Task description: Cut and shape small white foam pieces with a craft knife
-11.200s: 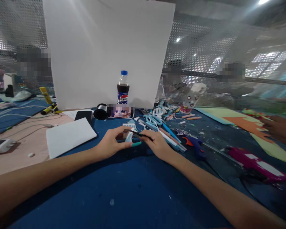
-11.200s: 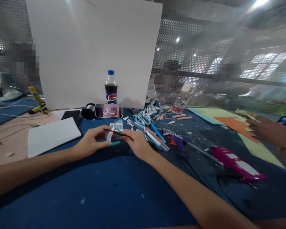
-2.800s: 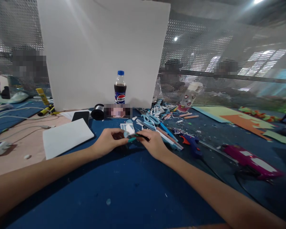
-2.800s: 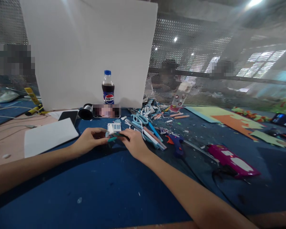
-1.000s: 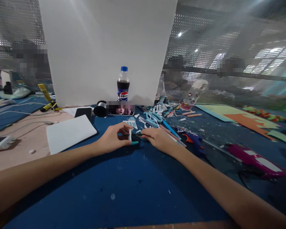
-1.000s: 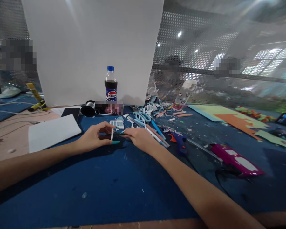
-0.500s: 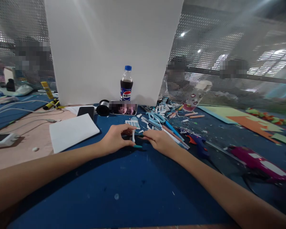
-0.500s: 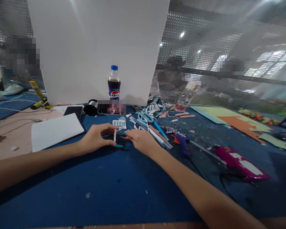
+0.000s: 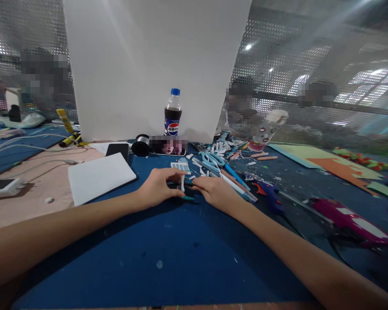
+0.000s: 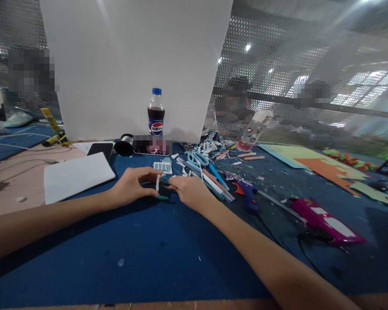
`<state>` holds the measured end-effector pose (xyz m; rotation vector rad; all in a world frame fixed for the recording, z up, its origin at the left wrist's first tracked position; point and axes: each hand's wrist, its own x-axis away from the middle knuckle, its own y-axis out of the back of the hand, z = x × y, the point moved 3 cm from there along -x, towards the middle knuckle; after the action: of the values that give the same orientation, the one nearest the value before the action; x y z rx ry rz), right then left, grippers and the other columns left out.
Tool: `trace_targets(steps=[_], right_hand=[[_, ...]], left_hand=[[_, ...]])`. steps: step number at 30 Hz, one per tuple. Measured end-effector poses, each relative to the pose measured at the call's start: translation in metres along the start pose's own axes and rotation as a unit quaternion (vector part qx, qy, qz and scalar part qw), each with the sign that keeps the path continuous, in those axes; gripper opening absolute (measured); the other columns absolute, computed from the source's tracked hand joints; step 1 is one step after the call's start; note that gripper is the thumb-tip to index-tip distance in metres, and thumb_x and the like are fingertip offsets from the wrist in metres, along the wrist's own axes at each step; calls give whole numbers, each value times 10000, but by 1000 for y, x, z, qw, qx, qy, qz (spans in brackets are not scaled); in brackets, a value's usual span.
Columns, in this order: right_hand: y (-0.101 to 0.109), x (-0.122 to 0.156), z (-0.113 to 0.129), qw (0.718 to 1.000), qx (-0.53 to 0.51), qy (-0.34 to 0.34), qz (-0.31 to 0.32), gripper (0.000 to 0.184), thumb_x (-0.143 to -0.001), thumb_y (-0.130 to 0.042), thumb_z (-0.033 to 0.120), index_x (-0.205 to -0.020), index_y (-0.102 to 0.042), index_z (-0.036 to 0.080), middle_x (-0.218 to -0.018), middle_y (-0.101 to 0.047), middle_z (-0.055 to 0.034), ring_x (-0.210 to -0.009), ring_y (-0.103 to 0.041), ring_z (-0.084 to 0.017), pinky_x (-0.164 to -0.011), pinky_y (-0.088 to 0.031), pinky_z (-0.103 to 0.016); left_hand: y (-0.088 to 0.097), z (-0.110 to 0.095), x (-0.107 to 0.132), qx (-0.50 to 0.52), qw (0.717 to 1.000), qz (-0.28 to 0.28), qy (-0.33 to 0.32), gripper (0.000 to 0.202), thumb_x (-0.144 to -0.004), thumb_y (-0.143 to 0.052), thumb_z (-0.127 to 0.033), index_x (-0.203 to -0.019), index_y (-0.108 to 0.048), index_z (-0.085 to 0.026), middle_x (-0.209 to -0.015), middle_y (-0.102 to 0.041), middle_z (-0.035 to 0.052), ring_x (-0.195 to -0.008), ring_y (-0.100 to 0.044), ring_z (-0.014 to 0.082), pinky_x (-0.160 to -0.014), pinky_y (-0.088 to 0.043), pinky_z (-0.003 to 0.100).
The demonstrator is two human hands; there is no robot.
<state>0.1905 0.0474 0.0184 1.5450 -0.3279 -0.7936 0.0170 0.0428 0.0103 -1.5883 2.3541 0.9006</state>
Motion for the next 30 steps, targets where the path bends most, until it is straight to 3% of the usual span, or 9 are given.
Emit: trace_targets(steps=[12,24,30], right_hand=[[0,-4,12,998,36,-17,49,139,-859,-447,181,-785,-563,167,-783,-654,-49,-677,-586,-166,-571,-344,-254],[1,1,5,998,6,-6,68,159,-875,-423,171,-931,-571,168,-907,-644,-68,-805,-594,-170,-652,-395,-254],[7,2,3,997,-25,-2,67,135,-866,-446,183,-831,-576,172,-819,-638,-41,-747,-580,-156,-628,-375,-239]], left_hand=[[-2,0,0,-18,1000,8,-10,488,-617,-739,-186,-1077,-587,-129,-901,-656,72,-823,-640,201,-800,-529,363],[-6,-9,2,-105,993,34,-33,463,-697,-661,-220,-1146,-554,-179,-1008,-596,65,-834,-595,159,-773,-540,314],[-7,-10,3,-104,994,35,-14,463,-697,-656,-191,-1145,-541,-171,-987,-589,55,-826,-588,145,-779,-538,299]])
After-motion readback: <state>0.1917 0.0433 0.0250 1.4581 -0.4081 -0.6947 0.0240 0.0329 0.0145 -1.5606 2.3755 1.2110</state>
